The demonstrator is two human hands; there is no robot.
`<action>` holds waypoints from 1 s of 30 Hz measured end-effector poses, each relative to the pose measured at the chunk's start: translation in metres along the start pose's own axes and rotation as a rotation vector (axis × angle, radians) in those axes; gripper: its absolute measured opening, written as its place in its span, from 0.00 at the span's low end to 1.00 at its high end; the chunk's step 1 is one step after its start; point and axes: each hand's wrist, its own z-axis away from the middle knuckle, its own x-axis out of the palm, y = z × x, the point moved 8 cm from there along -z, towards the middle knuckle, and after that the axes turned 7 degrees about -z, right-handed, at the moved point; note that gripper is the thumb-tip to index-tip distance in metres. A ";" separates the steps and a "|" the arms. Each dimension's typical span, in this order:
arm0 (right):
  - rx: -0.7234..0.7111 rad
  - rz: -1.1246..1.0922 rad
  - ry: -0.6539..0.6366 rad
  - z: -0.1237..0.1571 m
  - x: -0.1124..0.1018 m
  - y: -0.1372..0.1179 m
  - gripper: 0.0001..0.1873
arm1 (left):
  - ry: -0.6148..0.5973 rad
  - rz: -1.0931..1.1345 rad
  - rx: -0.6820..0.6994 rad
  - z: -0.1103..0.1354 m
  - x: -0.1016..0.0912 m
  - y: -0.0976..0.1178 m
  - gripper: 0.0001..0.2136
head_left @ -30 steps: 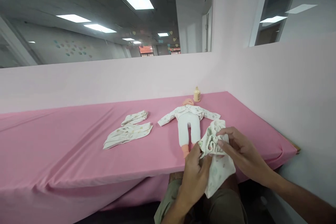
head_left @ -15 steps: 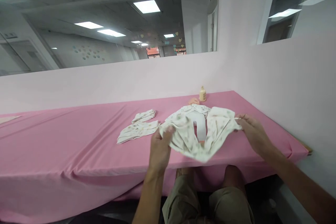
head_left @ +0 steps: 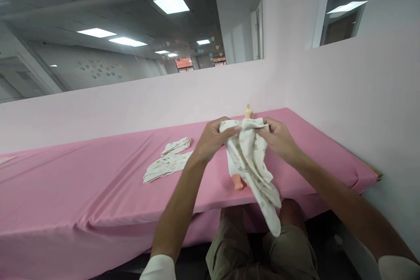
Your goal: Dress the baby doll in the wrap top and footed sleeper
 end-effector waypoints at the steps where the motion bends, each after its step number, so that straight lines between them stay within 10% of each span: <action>1: 0.029 -0.059 0.012 -0.006 -0.008 0.006 0.08 | -0.007 0.026 0.000 -0.003 -0.007 -0.002 0.12; 10: 0.029 -0.300 0.041 -0.025 -0.045 0.001 0.03 | -0.093 0.136 -0.024 -0.024 -0.025 -0.011 0.16; 17: -0.017 -0.070 -0.408 -0.008 0.026 -0.028 0.13 | -0.266 -0.322 0.123 -0.024 0.004 0.025 0.09; 30: 0.241 -0.252 -0.428 0.000 0.053 0.028 0.13 | -0.533 -0.392 0.134 -0.022 0.016 0.008 0.10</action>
